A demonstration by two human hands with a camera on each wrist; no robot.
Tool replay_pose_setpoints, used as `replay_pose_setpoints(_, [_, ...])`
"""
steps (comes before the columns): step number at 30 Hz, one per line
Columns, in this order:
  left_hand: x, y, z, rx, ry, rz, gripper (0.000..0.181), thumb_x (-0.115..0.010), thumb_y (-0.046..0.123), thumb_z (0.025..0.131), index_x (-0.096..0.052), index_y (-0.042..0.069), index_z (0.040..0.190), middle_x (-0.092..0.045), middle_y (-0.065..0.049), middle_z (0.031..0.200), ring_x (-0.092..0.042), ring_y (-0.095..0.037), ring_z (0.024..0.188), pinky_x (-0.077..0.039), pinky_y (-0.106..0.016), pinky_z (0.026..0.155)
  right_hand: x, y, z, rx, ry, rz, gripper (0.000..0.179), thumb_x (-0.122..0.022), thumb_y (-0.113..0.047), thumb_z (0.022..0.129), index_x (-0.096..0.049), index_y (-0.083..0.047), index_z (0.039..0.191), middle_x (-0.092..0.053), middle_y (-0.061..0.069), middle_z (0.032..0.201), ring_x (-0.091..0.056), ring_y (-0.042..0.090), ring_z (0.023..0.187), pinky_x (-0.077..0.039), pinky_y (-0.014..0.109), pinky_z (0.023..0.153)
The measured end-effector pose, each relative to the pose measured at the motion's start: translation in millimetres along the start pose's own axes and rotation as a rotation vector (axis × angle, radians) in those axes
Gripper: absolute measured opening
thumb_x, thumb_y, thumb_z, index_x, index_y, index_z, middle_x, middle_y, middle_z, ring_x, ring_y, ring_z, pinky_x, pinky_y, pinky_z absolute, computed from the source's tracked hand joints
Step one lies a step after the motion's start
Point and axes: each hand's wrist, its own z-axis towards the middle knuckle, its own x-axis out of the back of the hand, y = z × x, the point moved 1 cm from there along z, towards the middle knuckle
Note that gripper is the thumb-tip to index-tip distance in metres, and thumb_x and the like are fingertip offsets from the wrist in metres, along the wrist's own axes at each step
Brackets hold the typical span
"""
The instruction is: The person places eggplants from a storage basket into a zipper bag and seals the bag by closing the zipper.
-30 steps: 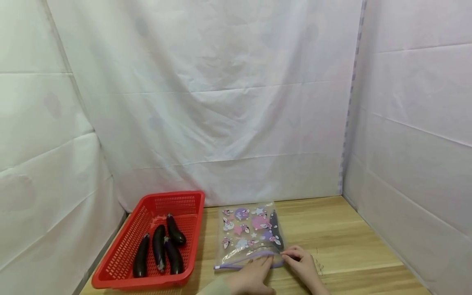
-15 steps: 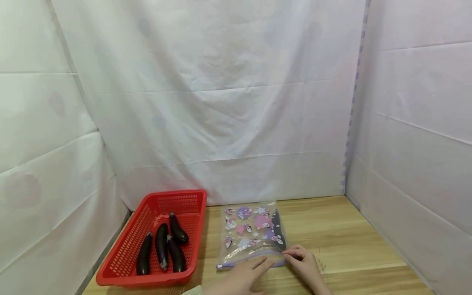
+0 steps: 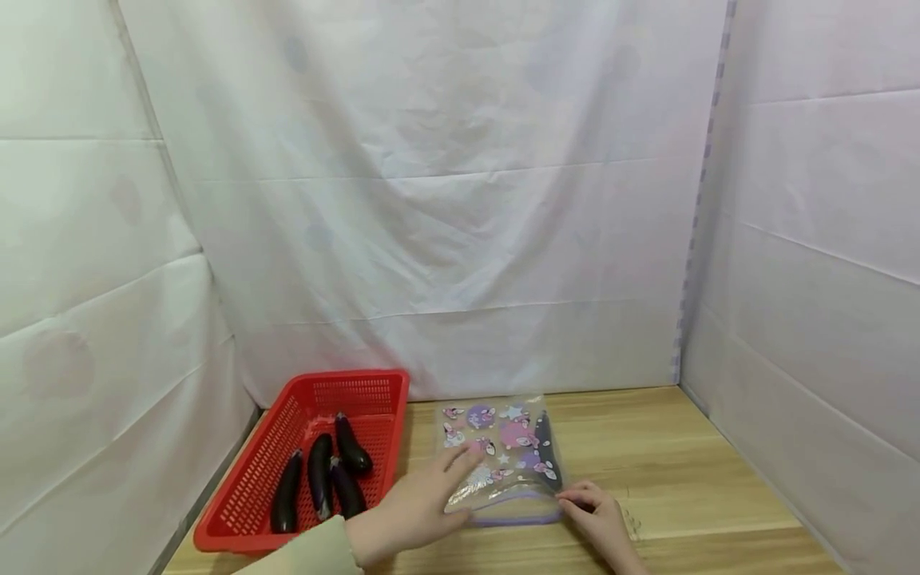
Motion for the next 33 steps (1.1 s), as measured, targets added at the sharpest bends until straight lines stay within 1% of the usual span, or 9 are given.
replay_pose_setpoints(2, [8.7,-8.4,-0.5,0.061,0.021,0.001,0.081,-0.071,0.033,0.084,-0.029,0.026,0.153,-0.036,-0.017,0.150,-0.063,-0.027,0.100,-0.054,-0.035,0.069,-0.6,0.5,-0.3,-0.013,-0.006,-0.002,0.010,-0.075,0.009,0.074,-0.074,0.000,0.078,-0.067,0.006,0.080,-0.061,0.009,0.077,-0.046,0.016,0.070])
replay_pose_setpoints(6, [26.0,-28.3,0.8,0.142,0.094,0.048,0.085,-0.072,0.034,0.084,-0.025,0.027,0.154,-0.032,-0.024,0.149,-0.063,-0.030,0.099,-0.054,-0.040,0.074,-1.1,-0.7,-1.0,-0.045,-0.019,0.001,0.009,-0.075,0.007,0.075,-0.075,-0.001,0.078,-0.067,0.005,0.081,-0.060,0.008,0.078,-0.046,0.017,0.070])
replay_pose_setpoints(9, [38.6,-45.3,4.4,0.216,0.117,0.032,0.085,-0.075,0.030,0.082,-0.029,0.023,0.154,-0.027,-0.024,0.152,-0.064,-0.021,0.078,-0.053,-0.033,0.065,-0.5,-2.9,-0.7,-0.053,-0.016,-0.002,0.009,-0.075,0.007,0.075,-0.075,-0.001,0.078,-0.067,0.005,0.081,-0.060,0.009,0.078,-0.046,0.017,0.070])
replay_pose_setpoints(13, [50.3,-73.7,11.4,0.365,0.115,-0.045,0.084,-0.074,0.030,0.084,-0.028,0.022,0.154,-0.019,-0.022,0.155,-0.051,-0.012,0.053,-0.046,-0.028,0.052,0.5,-0.2,0.2,-0.033,-0.001,-0.016,0.010,-0.075,0.009,0.075,-0.075,-0.001,0.078,-0.067,0.007,0.081,-0.060,0.009,0.078,-0.046,0.017,0.069])
replay_pose_setpoints(15, [53.6,-90.3,13.6,0.437,0.127,-0.069,0.082,-0.072,0.031,0.086,-0.027,0.020,0.154,-0.018,-0.023,0.155,-0.055,-0.016,0.057,-0.049,-0.035,0.056,0.1,6.4,0.7,-0.028,0.014,-0.026,0.011,-0.075,0.009,0.074,-0.075,-0.001,0.077,-0.067,0.007,0.081,-0.060,0.009,0.077,-0.046,0.017,0.069])
replay_pose_setpoints(18, [55.2,-115.4,14.0,0.537,0.139,-0.100,0.079,-0.069,0.032,0.089,-0.028,0.012,0.153,-0.019,-0.026,0.152,-0.063,-0.029,0.076,-0.052,-0.047,0.071,-0.8,20.1,0.9,-0.039,0.016,-0.036,0.012,-0.076,0.008,0.075,-0.075,-0.004,0.077,-0.067,0.004,0.081,-0.060,0.008,0.078,-0.046,0.017,0.069])
replay_pose_setpoints(22, [53.9,-141.2,11.9,0.628,0.124,-0.117,0.078,-0.067,0.030,0.090,-0.028,0.004,0.151,-0.022,-0.032,0.148,-0.060,-0.045,0.099,-0.048,-0.056,0.084,-0.6,33.9,0.6,-0.059,-0.015,-0.025,0.012,-0.077,0.003,0.077,-0.076,-0.009,0.079,-0.066,-0.001,0.082,-0.059,0.007,0.079,-0.045,0.018,0.070])
replay_pose_setpoints(30, [46.0,-170.7,15.9,0.741,0.070,-0.130,0.080,-0.069,0.031,0.087,-0.029,-0.004,0.148,-0.031,-0.040,0.139,-0.048,-0.056,0.112,-0.044,-0.062,0.087,0.2,35.8,0.9,-0.094,-0.038,0.005,0.012,-0.078,-0.002,0.077,-0.077,-0.014,0.078,-0.067,-0.004,0.082,-0.061,0.009,0.079,-0.048,0.021,0.070])
replay_pose_setpoints(33, [41.8,-181.7,14.9,0.801,0.056,-0.184,0.085,-0.068,0.030,0.087,-0.023,-0.006,0.149,-0.026,-0.041,0.142,-0.043,-0.057,0.117,-0.048,-0.057,0.084,0.0,34.8,0.8,-0.129,-0.037,-0.008,0.012,-0.078,-0.003,0.077,-0.076,-0.015,0.078,-0.067,-0.004,0.082,-0.061,0.009,0.079,-0.048,0.021,0.070])
